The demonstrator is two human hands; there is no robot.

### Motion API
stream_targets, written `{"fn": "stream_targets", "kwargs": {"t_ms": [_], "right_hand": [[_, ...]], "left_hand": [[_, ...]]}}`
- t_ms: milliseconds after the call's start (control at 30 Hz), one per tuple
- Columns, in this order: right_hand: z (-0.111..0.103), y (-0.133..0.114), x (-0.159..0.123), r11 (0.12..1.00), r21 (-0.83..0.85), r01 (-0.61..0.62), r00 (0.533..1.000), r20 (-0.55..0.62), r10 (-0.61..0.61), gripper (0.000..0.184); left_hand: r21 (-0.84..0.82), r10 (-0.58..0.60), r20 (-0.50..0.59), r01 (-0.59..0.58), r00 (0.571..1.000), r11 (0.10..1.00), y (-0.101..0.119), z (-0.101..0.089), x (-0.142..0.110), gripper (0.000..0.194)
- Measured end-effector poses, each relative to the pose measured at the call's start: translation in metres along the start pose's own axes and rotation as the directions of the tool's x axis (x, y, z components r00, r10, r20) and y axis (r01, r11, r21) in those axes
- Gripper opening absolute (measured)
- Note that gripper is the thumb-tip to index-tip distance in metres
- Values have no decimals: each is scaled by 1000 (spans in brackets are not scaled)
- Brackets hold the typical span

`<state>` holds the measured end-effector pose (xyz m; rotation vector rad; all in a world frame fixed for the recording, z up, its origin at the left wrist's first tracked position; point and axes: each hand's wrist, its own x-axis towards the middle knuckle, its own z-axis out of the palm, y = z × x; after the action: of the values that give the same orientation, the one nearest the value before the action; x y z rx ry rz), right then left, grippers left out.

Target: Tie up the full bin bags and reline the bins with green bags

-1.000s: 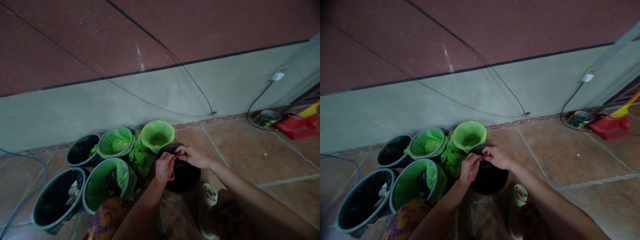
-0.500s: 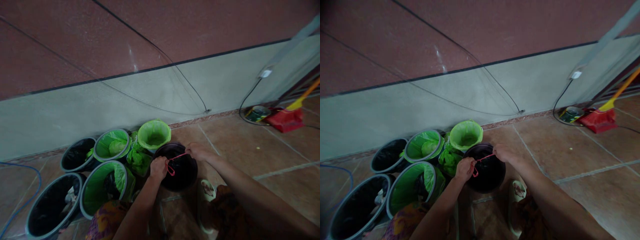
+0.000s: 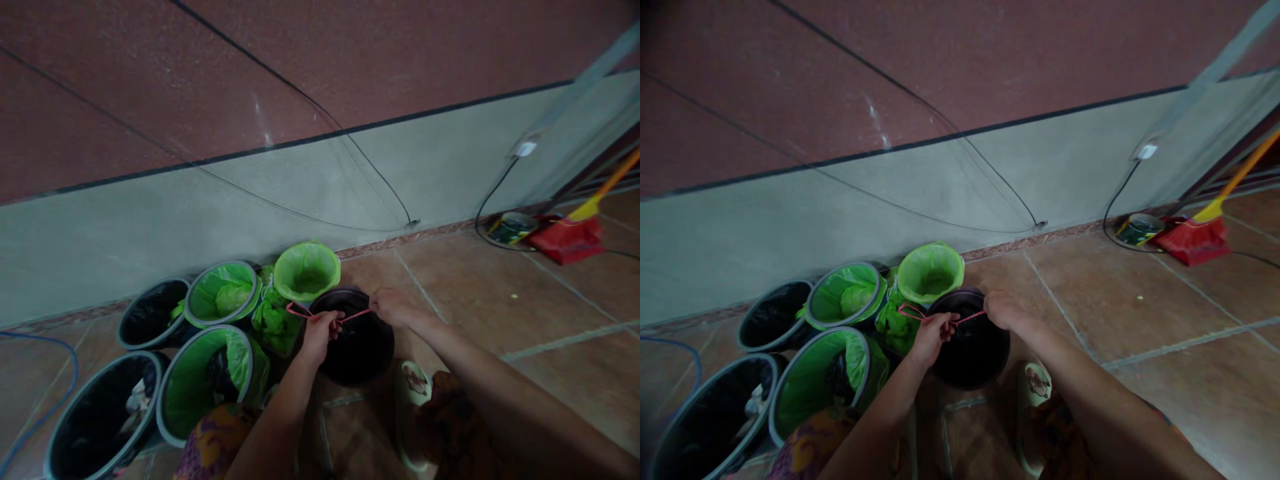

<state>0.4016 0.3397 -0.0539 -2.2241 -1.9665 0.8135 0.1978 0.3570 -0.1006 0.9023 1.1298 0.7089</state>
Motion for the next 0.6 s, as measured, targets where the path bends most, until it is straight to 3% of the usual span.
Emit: {"fn": "stream_targets", "kwargs": {"t_ms": [100,167,267,367,467,567,600], "right_hand": [[-6,-4,-5,997,69,38,998,46,-41,21],[-9,-7,-8,963,255,89,984,127,-125,28],[-10,-12,-12,825,552,127,939,201,-279,39],[-6,-21,-14,725,673,143,921,177,-346,44],[-1,-31,-12,608,785,119,944,101,-315,43],[6,-36,-6,440,896,62,986,15,-168,38],[10,-37,-3,424,904,59,991,-2,-135,35]], "left_hand": [[-39,26,61,-24,998,999,1,4,-1,43],[30,67,97,-70,993,997,1,5,-1,37],[168,154,220,-193,963,967,1,5,0,28],[319,216,323,-321,922,892,0,4,0,21],[440,221,362,-375,906,816,-2,4,-1,22],[487,227,322,-366,919,793,-3,4,-1,24],[489,229,309,-361,923,794,-3,4,-1,23]]}}
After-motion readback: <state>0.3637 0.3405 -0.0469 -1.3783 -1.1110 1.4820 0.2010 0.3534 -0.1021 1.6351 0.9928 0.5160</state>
